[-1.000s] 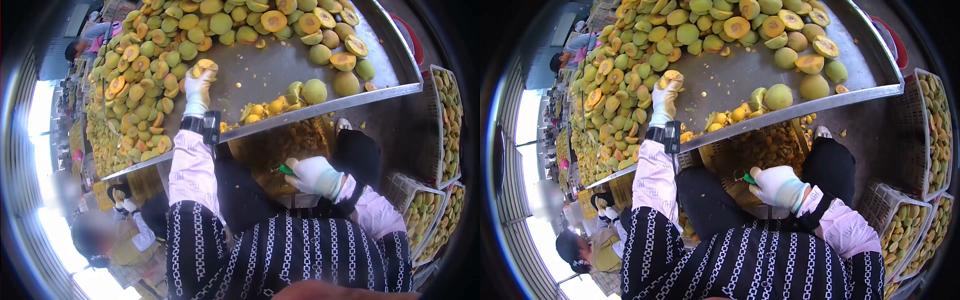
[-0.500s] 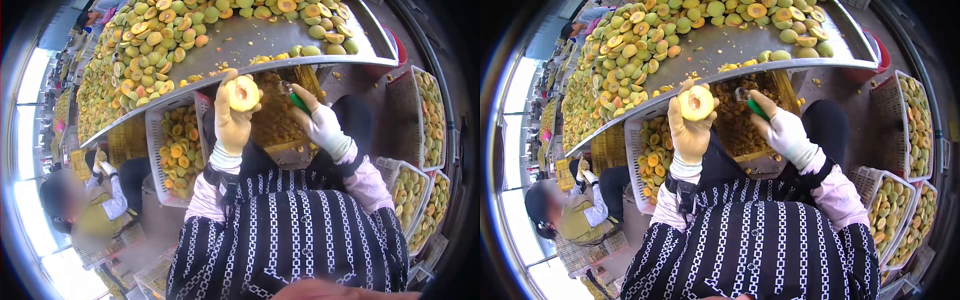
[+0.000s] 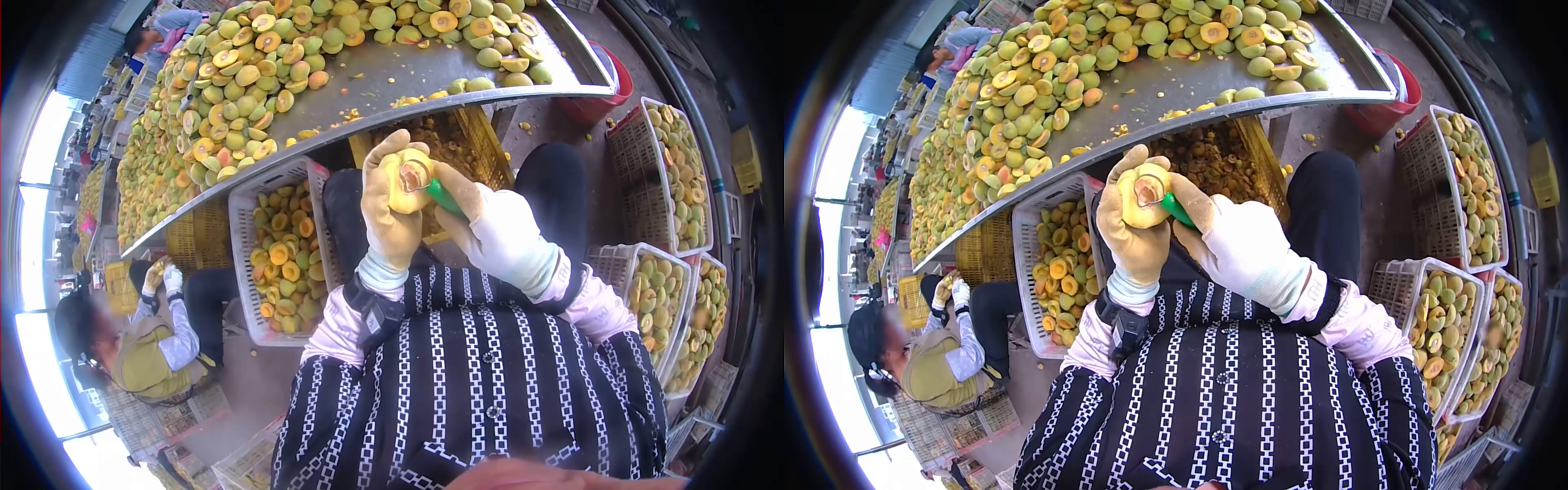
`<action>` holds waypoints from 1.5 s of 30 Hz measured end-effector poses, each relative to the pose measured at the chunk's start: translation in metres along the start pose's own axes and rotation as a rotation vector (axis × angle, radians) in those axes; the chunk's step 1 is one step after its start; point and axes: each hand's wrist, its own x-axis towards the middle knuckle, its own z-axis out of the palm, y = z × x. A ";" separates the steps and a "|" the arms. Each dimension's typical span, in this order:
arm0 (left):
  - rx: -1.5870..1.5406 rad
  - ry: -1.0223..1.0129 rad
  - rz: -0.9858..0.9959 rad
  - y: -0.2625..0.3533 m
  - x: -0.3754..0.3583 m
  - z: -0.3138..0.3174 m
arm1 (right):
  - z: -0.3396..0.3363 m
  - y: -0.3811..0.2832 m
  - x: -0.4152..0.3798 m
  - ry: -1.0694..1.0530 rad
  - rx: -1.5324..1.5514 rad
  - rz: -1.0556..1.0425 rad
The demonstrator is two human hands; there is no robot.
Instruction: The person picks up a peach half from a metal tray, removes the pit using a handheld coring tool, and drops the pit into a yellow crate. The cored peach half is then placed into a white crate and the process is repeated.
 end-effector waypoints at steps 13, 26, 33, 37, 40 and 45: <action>0.223 0.235 0.043 0.010 -0.009 0.025 | 0.009 -0.005 0.003 -0.200 -0.028 0.098; 0.298 0.120 -0.446 0.018 0.006 -0.009 | 0.024 0.012 -0.004 -0.435 0.223 0.331; 0.409 0.066 -0.046 -0.001 -0.013 -0.011 | 0.026 0.013 0.000 -0.242 -0.067 0.182; 0.309 0.143 -0.236 -0.009 -0.013 -0.017 | 0.026 0.012 -0.005 -0.428 -0.143 0.231; 0.312 0.195 -0.310 -0.009 -0.012 -0.010 | 0.029 0.015 -0.011 -0.420 -0.032 0.244; 0.525 0.132 -0.108 -0.019 -0.010 -0.017 | 0.014 0.005 0.007 -0.679 0.570 0.722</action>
